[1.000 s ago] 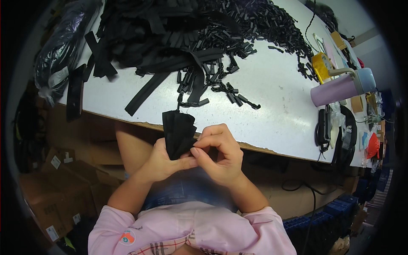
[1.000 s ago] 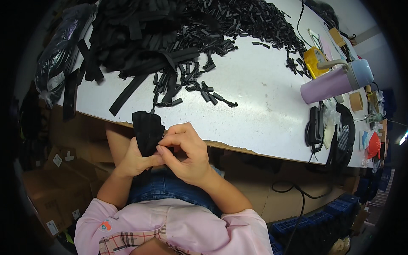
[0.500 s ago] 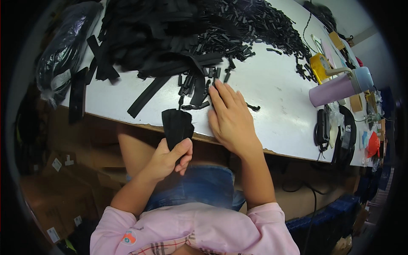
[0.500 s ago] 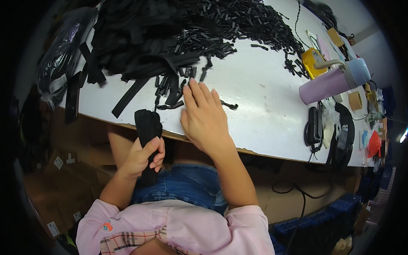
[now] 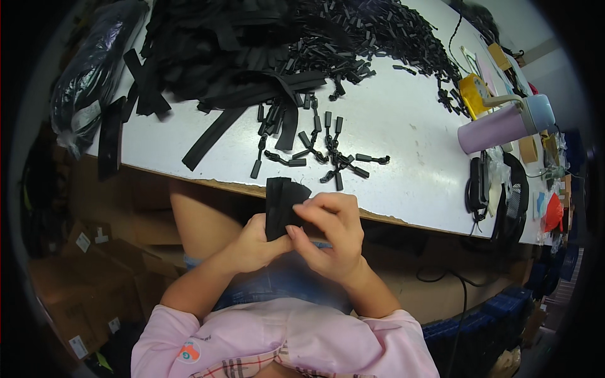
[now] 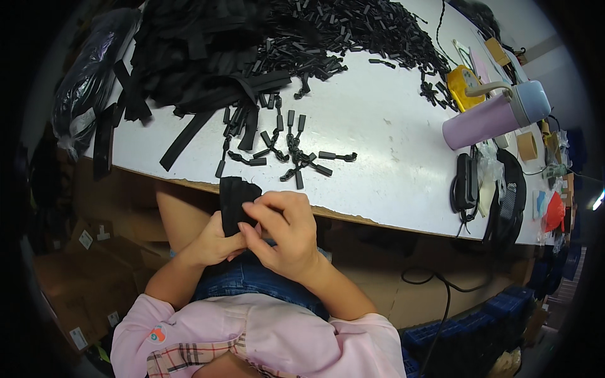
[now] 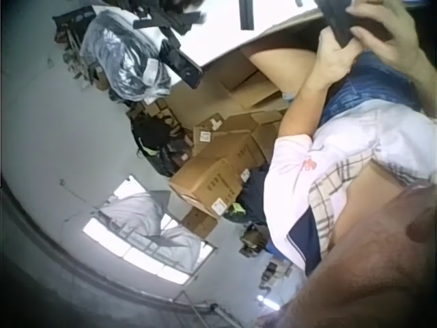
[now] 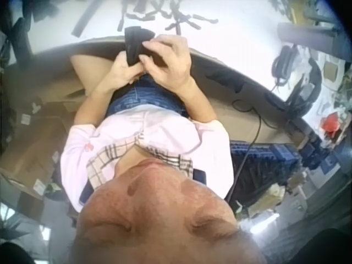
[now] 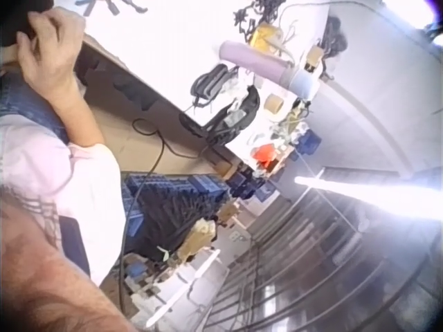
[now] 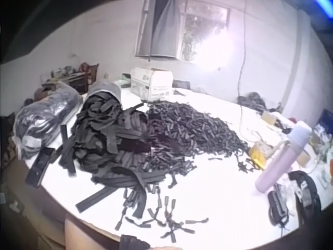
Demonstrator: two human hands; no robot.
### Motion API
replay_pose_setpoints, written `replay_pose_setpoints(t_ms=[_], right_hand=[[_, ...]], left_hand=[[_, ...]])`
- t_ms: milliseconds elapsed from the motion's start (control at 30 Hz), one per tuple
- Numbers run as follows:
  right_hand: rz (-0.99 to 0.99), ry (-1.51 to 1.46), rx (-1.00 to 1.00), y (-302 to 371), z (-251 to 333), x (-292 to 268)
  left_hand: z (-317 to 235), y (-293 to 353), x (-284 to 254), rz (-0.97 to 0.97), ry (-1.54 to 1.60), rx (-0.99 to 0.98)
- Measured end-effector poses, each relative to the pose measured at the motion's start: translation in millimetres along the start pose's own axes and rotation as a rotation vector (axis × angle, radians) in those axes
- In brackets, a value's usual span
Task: Assembling plastic buckles onto black fabric straps at a workbench.
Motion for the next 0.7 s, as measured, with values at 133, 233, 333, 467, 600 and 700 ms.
replay_pose_setpoints(t_ms=[133, 233, 333, 467, 600, 700], right_hand=[[0.056, -0.021, 0.057, -0.4, -5.1, 0.2], [0.009, -0.019, -0.051, 0.1, -2.3, -2.8], [-0.016, -0.257, 0.139, 4.7, -6.5, -4.4], [0.091, -0.801, 0.670, 14.4, -14.8, 5.6], [0.088, -0.838, 0.773, 13.8, -9.9, 8.8], [0.133, -0.622, 0.591, 16.4, -17.1, 7.7]], left_hand=[[-5.5, 0.5, 3.5, -0.040, 0.030, 0.057], [-10.2, -0.4, 4.7, -0.052, 0.084, 0.058], [-8.8, 1.4, -3.0, -0.102, 0.147, 0.082], [-10.4, 2.4, -1.2, -0.112, 0.212, 0.207], [-16.0, 0.8, 3.7, -0.138, 0.238, 0.288], [-14.5, 5.3, 2.3, -0.272, 0.215, 0.256]])
Point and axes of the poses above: each hand's wrist, its own y-axis away from the middle knuckle, its own x-axis out of the palm, z = x × y, the point moved 4 cm from there along -y, towards the middle knuckle, and after that the axes turned 5 degrees about -z, right-handed, at the moved point
